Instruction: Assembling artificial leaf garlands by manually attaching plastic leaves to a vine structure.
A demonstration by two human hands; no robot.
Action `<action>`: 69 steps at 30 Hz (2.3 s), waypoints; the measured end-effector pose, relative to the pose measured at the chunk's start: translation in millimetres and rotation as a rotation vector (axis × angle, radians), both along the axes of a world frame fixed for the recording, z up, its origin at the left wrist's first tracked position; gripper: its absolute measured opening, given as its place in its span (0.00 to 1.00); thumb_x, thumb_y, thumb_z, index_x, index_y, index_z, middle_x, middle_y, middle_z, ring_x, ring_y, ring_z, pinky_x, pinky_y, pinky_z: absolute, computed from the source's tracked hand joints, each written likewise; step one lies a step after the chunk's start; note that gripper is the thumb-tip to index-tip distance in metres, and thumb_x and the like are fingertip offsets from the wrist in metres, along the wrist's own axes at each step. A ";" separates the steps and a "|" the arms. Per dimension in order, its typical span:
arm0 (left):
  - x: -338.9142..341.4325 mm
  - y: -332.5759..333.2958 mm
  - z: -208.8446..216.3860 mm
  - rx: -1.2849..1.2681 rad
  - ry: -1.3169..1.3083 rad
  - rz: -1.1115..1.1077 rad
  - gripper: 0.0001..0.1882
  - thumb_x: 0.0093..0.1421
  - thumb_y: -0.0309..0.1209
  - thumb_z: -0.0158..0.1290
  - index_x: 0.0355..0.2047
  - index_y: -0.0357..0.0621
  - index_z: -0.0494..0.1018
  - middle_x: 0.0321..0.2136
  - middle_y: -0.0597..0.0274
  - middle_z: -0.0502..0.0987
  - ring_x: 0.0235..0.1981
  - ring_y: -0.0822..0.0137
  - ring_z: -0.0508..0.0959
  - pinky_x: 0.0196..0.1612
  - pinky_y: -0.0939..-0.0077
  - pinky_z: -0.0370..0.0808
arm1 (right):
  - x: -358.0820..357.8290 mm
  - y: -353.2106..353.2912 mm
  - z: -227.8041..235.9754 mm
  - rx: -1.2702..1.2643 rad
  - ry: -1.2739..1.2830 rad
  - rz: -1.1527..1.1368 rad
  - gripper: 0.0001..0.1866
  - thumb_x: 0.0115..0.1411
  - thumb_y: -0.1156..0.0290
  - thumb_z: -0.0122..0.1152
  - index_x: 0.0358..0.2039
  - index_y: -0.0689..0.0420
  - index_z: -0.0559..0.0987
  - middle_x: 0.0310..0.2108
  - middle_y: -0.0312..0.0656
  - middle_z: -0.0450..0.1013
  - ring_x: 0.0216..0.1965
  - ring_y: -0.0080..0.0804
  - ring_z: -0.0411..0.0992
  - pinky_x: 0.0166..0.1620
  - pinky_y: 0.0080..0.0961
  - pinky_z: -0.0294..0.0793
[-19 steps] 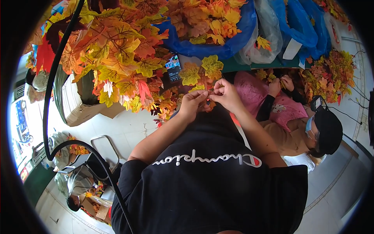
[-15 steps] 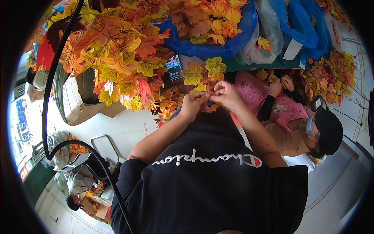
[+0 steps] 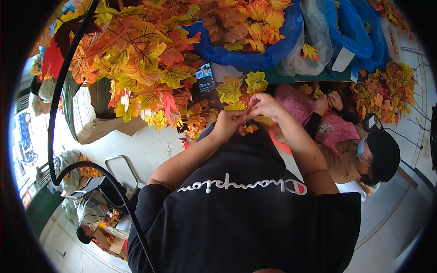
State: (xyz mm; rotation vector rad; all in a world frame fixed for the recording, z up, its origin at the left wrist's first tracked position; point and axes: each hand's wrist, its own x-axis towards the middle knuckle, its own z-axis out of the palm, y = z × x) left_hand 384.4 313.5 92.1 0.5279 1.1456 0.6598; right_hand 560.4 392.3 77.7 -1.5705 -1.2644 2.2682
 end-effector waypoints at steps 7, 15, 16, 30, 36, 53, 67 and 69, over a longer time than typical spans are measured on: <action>0.1 1.9 -7.7 -0.143 -0.222 0.125 0.17 0.64 0.32 0.46 0.49 0.31 0.68 0.29 0.58 0.74 0.24 0.74 0.74 0.33 0.76 0.78 | 4.1 15.2 8.8 0.110 0.104 0.012 0.16 0.42 0.80 0.69 0.29 0.59 0.70 0.24 0.40 0.76 0.27 0.22 0.74 0.34 0.19 0.71; -35.1 9.6 -9.4 -0.204 -0.286 -0.138 0.15 0.64 0.34 0.45 0.41 0.33 0.71 0.32 0.56 0.77 0.33 0.67 0.78 0.40 0.74 0.75 | 5.6 17.6 -2.3 0.276 0.051 0.055 0.11 0.47 0.79 0.65 0.29 0.61 0.72 0.25 0.39 0.76 0.27 0.20 0.73 0.33 0.18 0.71; -38.5 9.0 -11.6 -0.244 -0.322 -0.110 0.14 0.64 0.34 0.45 0.40 0.34 0.72 0.30 0.60 0.76 0.30 0.70 0.76 0.38 0.76 0.75 | 3.1 15.6 -2.2 0.277 0.050 0.055 0.11 0.47 0.79 0.65 0.29 0.61 0.72 0.25 0.39 0.76 0.27 0.20 0.73 0.33 0.18 0.71; -35.6 12.6 -11.7 -0.263 -0.316 -0.078 0.13 0.64 0.35 0.46 0.44 0.39 0.71 0.24 0.71 0.68 0.22 0.78 0.66 0.34 0.79 0.72 | -23.7 -29.5 61.9 1.005 -0.218 -0.257 0.08 0.56 0.70 0.60 0.29 0.61 0.75 0.25 0.44 0.74 0.24 0.35 0.74 0.26 0.25 0.71; -37.1 16.6 -7.8 -0.323 -0.308 -0.064 0.12 0.65 0.40 0.42 0.34 0.48 0.69 0.23 0.74 0.67 0.22 0.78 0.67 0.37 0.70 0.73 | -38.0 -51.1 33.8 0.730 -0.200 -0.217 0.13 0.58 0.62 0.57 0.26 0.60 0.75 0.18 0.46 0.72 0.19 0.39 0.72 0.24 0.32 0.67; -54.5 42.6 11.8 -0.337 -0.072 -0.585 0.11 0.63 0.37 0.47 0.33 0.42 0.70 0.18 0.72 0.69 0.11 0.81 0.65 0.20 0.82 0.71 | -39.7 -37.7 -7.8 0.449 -0.374 0.025 0.18 0.49 0.59 0.56 0.17 0.62 0.78 0.14 0.51 0.70 0.20 0.46 0.72 0.26 0.36 0.70; -46.3 17.3 7.4 -0.283 -0.207 -0.138 0.08 0.64 0.36 0.46 0.32 0.46 0.66 0.20 0.71 0.67 0.11 0.80 0.63 0.20 0.81 0.72 | -35.0 -55.9 21.2 0.345 0.045 -0.426 0.23 0.66 0.54 0.42 0.27 0.59 0.74 0.19 0.31 0.67 0.19 0.16 0.64 0.23 0.14 0.63; -45.0 19.4 10.9 -0.286 -0.232 -0.159 0.08 0.65 0.36 0.45 0.31 0.47 0.65 0.19 0.70 0.66 0.10 0.80 0.63 0.19 0.80 0.72 | -32.5 -56.5 17.8 0.328 0.052 -0.427 0.23 0.66 0.54 0.43 0.26 0.61 0.74 0.18 0.33 0.68 0.20 0.18 0.65 0.25 0.18 0.65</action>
